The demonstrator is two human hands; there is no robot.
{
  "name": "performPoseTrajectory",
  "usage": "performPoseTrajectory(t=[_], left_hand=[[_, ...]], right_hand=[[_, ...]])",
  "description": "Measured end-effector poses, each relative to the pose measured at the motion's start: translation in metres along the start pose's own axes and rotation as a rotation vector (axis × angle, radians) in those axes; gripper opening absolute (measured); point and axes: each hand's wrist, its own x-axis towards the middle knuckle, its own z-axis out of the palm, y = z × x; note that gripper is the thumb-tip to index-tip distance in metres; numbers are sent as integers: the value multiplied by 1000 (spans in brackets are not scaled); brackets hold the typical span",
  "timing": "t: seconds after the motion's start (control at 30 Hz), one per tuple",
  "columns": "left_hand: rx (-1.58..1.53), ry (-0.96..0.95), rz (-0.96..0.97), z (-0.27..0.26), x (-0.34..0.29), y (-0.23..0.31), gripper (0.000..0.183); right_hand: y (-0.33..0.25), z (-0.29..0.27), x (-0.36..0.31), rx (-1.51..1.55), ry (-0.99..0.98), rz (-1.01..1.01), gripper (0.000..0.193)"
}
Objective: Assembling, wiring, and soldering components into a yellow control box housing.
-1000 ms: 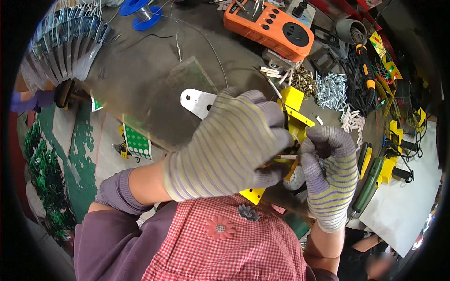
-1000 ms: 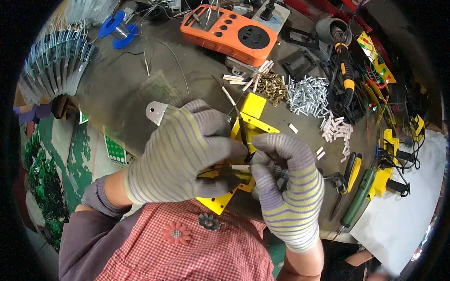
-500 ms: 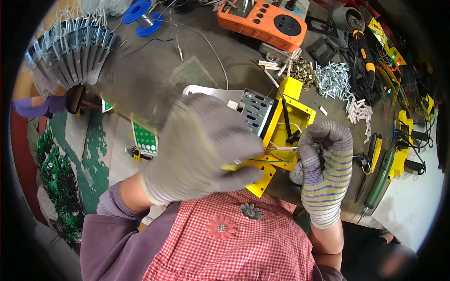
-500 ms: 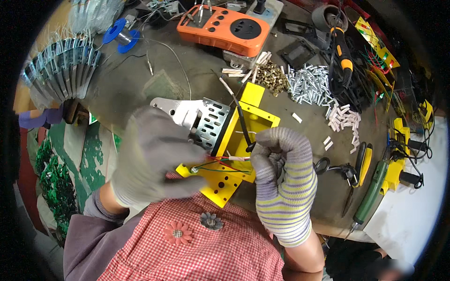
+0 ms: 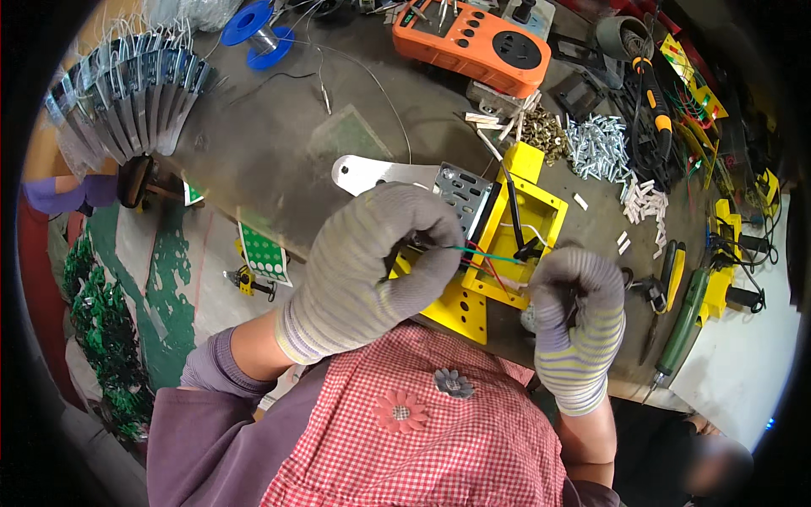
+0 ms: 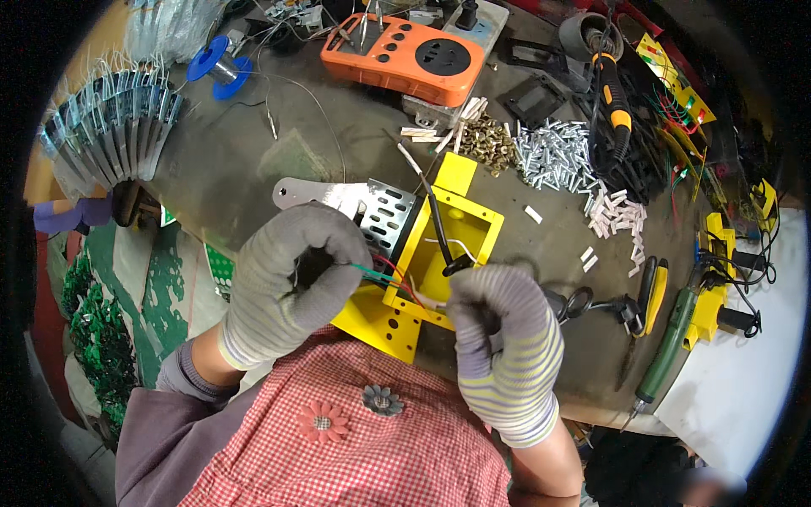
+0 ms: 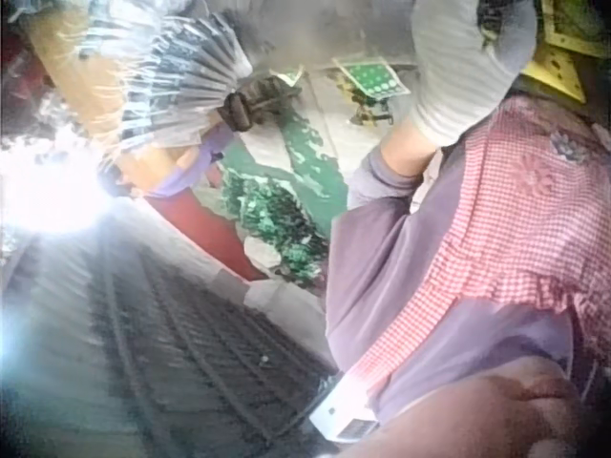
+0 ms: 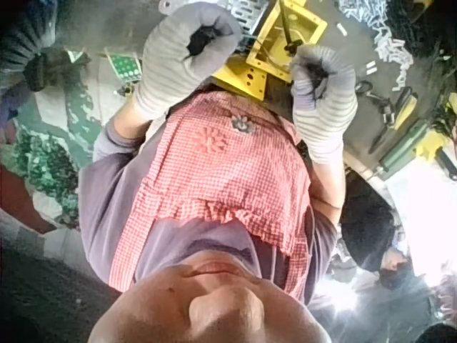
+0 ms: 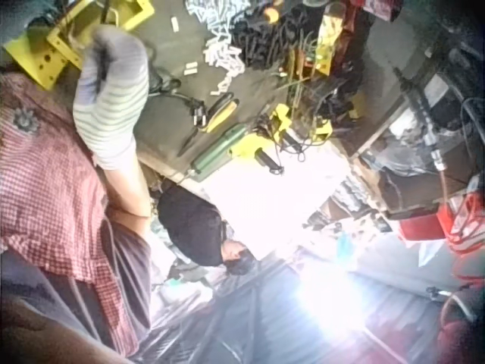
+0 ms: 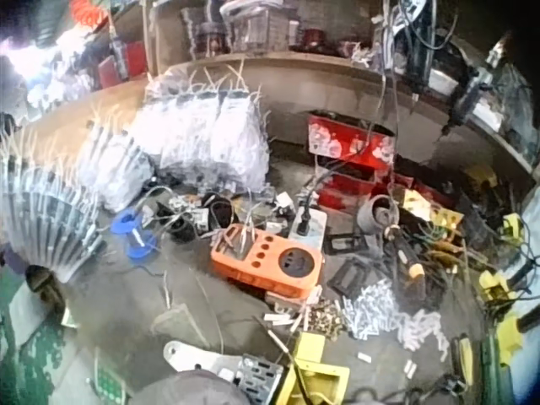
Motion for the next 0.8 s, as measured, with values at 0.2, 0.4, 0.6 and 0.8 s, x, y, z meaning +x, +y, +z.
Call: performPoseTrajectory(t=[0.2,0.4,0.6,0.8], left_hand=[[15,-34,18,2,14,9,10],[-23,2,-12,13,20,6,8],[-62,22,14,18,15,0,8],[12,-7,57,18,16,-5,10]], right_hand=[[-8,-23,46,-45,-56,-14,16],[-19,-1,74,-533,-414,-244,20],[-13,-3,74,-445,-447,-170,15],[-6,-15,77,-96,-426,-92,6]])
